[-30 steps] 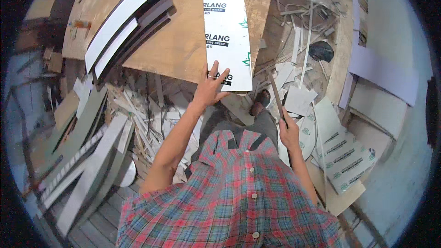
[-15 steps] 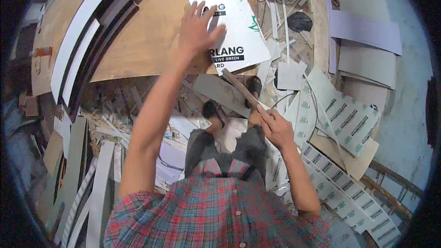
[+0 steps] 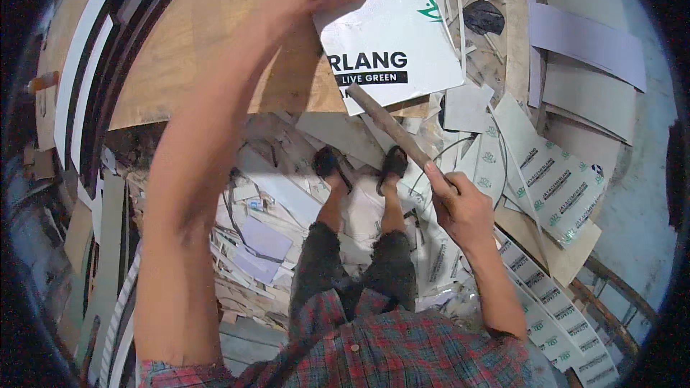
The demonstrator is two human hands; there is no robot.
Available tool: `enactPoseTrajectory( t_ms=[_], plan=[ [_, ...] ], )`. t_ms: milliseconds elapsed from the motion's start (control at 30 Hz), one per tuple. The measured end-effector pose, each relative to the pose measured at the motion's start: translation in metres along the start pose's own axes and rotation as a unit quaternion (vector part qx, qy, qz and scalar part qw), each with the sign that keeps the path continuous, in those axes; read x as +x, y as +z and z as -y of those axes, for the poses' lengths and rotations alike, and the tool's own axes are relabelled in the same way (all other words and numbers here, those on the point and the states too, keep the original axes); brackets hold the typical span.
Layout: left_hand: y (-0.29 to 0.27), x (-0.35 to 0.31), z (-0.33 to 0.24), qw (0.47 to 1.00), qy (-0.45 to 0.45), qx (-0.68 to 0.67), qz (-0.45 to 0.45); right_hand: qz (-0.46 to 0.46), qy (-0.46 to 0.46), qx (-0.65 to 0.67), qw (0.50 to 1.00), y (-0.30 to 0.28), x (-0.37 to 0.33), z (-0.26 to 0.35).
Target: The person scrapes the edges and surfaces of several dark brown and white wooden planks using a metal file by hand while standing over a pile of debris.
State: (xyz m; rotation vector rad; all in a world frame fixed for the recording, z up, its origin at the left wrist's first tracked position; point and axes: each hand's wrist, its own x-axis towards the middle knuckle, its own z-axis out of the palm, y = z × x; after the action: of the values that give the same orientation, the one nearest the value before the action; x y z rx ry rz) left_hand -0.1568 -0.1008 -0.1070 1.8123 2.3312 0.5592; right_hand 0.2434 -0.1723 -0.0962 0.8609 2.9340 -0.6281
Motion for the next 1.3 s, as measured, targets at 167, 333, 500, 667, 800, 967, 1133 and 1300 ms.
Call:
enactPoseTrajectory(
  t_ms=[167,333,500,667,800,967,1133,1300],
  plan=[
    [0.01,0.011,0.011,0.999,0.029,0.0,-0.044,0.027,0.012,-0.002,1.0,0.002,0.015,-0.01],
    [0.022,0.011,0.02,0.998,0.053,-0.002,-0.034,0.009,0.0,0.029,1.0,-0.01,0.061,0.004],
    [0.023,0.01,0.02,0.996,0.074,0.016,-0.04,0.091,0.011,-0.038,0.995,-0.009,0.03,-0.001],
    [0.02,0.011,0.022,0.996,0.087,0.015,-0.02,0.051,0.015,-0.002,0.999,-0.013,0.083,0.0],
    [0.017,0.009,0.022,0.998,0.062,0.012,-0.012,0.129,0.017,-0.02,0.991,-0.015,0.035,-0.001],
    [0.021,0.009,0.02,0.995,0.098,0.026,-0.009,0.077,0.066,-0.018,0.995,-0.017,0.065,-0.01],
    [0.018,0.011,0.024,0.996,0.087,0.003,-0.015,-0.005,0.026,0.0,1.0,-0.017,0.074,-0.013],
    [0.018,0.012,0.021,0.995,0.095,0.017,-0.019,0.039,0.022,-0.022,0.999,-0.012,0.027,-0.024]
  ],
)
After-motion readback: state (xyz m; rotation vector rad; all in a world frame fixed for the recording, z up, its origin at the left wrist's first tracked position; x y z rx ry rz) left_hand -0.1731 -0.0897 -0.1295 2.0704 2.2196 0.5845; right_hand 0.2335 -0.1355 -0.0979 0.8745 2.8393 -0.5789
